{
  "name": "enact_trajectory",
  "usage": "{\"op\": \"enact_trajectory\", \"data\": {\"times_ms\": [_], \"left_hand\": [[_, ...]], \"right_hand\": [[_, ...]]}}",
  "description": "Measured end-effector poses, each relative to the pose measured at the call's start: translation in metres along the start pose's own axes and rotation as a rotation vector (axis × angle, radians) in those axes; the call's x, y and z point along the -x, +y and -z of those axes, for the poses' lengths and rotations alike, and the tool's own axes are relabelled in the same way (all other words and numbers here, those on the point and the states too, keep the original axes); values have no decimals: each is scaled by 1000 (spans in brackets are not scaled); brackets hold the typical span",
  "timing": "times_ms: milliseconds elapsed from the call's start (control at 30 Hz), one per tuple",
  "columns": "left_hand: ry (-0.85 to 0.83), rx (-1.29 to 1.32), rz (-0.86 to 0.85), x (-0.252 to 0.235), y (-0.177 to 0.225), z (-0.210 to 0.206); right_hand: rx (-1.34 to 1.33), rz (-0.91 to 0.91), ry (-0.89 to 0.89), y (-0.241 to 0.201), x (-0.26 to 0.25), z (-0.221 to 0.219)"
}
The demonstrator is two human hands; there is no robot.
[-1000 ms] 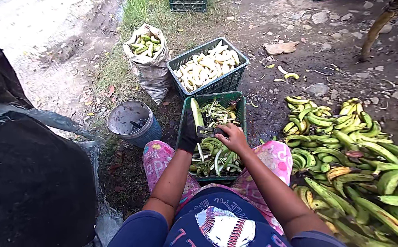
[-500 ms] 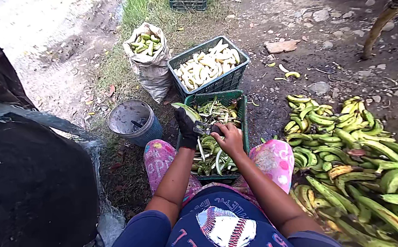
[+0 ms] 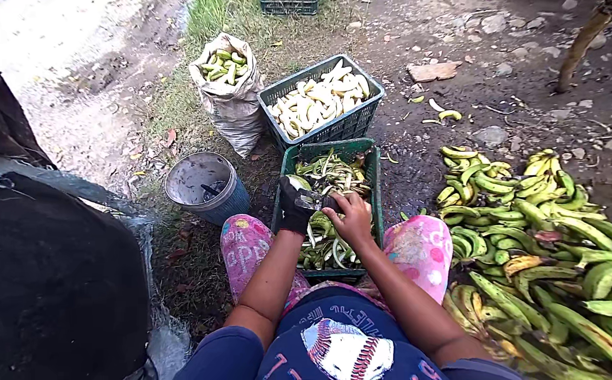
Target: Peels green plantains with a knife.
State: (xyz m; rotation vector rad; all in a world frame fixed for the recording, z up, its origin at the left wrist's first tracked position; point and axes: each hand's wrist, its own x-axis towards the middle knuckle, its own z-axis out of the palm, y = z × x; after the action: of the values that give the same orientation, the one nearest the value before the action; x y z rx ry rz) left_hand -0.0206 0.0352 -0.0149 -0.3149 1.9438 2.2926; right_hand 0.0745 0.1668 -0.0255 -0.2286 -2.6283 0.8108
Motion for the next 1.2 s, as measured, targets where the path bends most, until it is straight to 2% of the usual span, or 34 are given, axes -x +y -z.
{"op": "enact_trajectory", "data": {"times_ms": [67, 133, 167, 233, 300, 333, 433, 600, 667, 700, 767, 867, 933, 1000, 1100, 1133, 1167, 1200], "left_hand": [[-24, 150, 72, 3, 7, -1], [-278, 231, 53, 7, 4, 5], [-410, 186, -11, 2, 0, 11], [-597, -106, -176, 6, 5, 27], [-650, -391, -263, 13, 15, 39], [-667, -419, -270, 13, 17, 40], [-647, -283, -114, 8, 12, 40], [-519, 306, 186, -8, -10, 37], [-454, 271, 257, -1, -1, 31], [-436, 182, 244, 8, 7, 29], [-498, 29, 79, 21, 12, 28], [-580, 136, 32, 23, 10, 20], [-648, 208, 8, 15, 5, 27], [-621, 123, -44, 14, 7, 41], [-561, -397, -219, 15, 7, 68], [-574, -478, -247, 12, 2, 70], [-573, -412, -203, 9, -2, 69], [-562, -234, -101, 9, -3, 65]], "right_hand": [[15, -22, 32, 1, 9, -3], [2, -56, 1, 1, -5, 7], [-18, -96, -38, 0, -18, 15], [-91, -213, -170, 1, -47, 32], [-169, -326, -338, 4, -74, 47], [-185, -351, -383, 5, -80, 50], [-162, -311, -321, 5, -67, 40], [-12, 139, -86, 17, 2, 2], [33, 180, -7, 19, 9, -1], [31, 148, 5, 18, 4, 1], [-44, -21, -36, 15, -17, 10], [-240, -299, -99, 16, -46, 15], [-292, -340, -137, 16, -52, 12], [-294, -329, -180, 17, -51, 11], [-290, -437, -178, 38, -55, 15], [-288, -468, -168, 46, -56, 17], [-284, -463, -170, 49, -57, 21], [-271, -426, -187, 48, -56, 25]]}}
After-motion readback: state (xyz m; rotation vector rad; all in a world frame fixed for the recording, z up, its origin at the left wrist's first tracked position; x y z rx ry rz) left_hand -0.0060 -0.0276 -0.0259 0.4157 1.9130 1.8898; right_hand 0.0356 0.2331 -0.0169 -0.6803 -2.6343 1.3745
